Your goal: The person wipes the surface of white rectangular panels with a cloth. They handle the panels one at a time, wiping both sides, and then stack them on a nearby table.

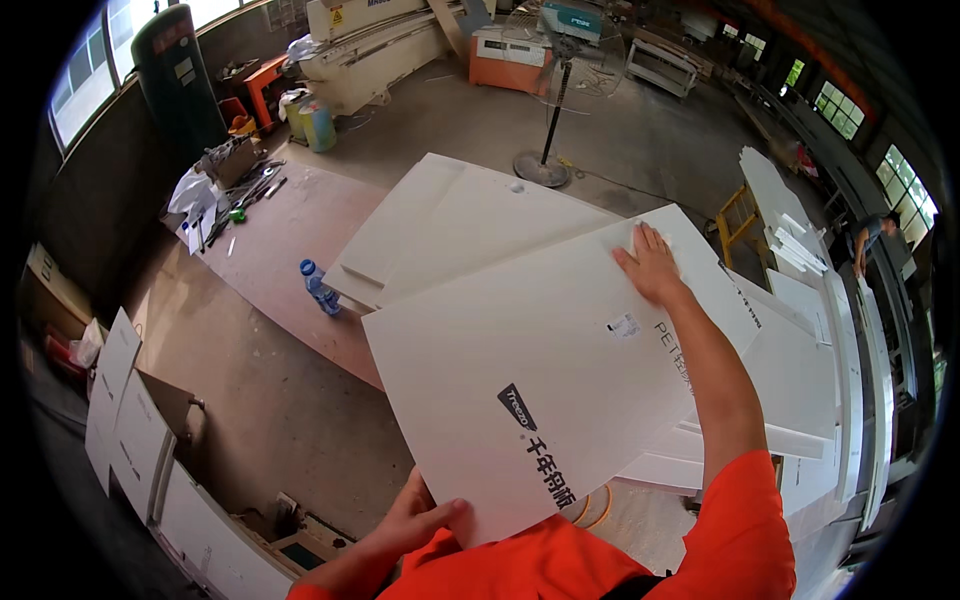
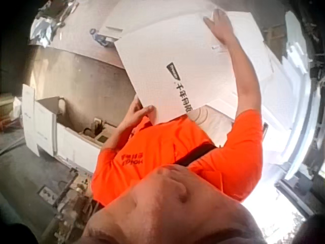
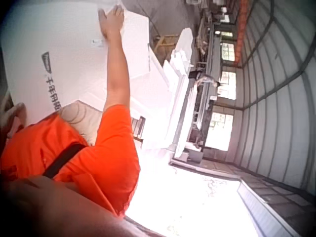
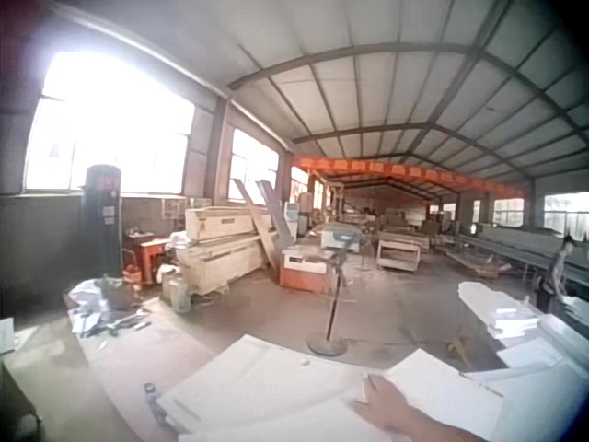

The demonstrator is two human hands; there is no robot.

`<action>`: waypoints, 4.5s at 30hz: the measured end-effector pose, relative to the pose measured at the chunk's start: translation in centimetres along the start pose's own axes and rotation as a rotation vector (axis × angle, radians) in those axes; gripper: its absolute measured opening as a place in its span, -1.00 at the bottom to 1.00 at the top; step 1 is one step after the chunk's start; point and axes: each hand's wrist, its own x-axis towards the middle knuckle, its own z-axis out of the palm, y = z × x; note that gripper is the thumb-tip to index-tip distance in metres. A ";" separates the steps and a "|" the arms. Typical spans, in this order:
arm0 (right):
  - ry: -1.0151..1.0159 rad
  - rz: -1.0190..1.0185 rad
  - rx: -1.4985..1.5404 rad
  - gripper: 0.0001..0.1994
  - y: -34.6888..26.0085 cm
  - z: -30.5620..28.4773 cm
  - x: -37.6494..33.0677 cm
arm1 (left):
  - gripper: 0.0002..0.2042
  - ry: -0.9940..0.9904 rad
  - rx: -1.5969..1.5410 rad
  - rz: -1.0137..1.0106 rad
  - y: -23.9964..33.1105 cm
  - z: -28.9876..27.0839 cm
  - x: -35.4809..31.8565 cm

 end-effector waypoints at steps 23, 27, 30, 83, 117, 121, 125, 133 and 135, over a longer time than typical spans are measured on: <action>-0.140 -0.922 0.055 -0.11 -23.1 4.2 -14.2 | -0.34 0.181 -0.123 -0.010 1.5 -2.8 0.3; -0.043 -0.421 0.056 -0.14 -14.6 2.7 -1.4 | -0.52 0.243 -0.115 0.072 3.9 -6.4 -1.0; -0.001 -0.028 0.038 -0.14 -3.1 1.1 4.3 | -0.47 0.270 -0.099 0.072 4.2 -9.1 -1.9; 0.070 0.263 2.102 -0.52 19.1 1.2 -44.0 | -0.56 -0.086 0.645 0.980 -10.4 24.0 19.3; 0.888 0.403 2.356 -0.47 98.1 2.1 -75.4 | -0.42 -0.592 -0.295 -0.228 -45.2 113.4 28.7; 0.729 0.413 2.355 -0.41 105.8 5.7 -71.4 | -0.47 -0.537 -0.347 -0.221 -51.2 115.0 37.3; 0.653 0.484 2.360 -0.47 111.3 8.8 -65.9 | -0.53 -0.394 -0.358 -0.309 -55.1 118.3 44.9; 0.442 1.177 1.686 -0.64 115.8 14.2 -52.3 | -0.44 0.239 -0.146 -0.150 -63.8 115.1 66.3; 0.388 1.195 1.620 -0.66 118.2 16.0 -50.4 | -0.39 0.307 -0.018 -0.196 -64.0 115.7 69.3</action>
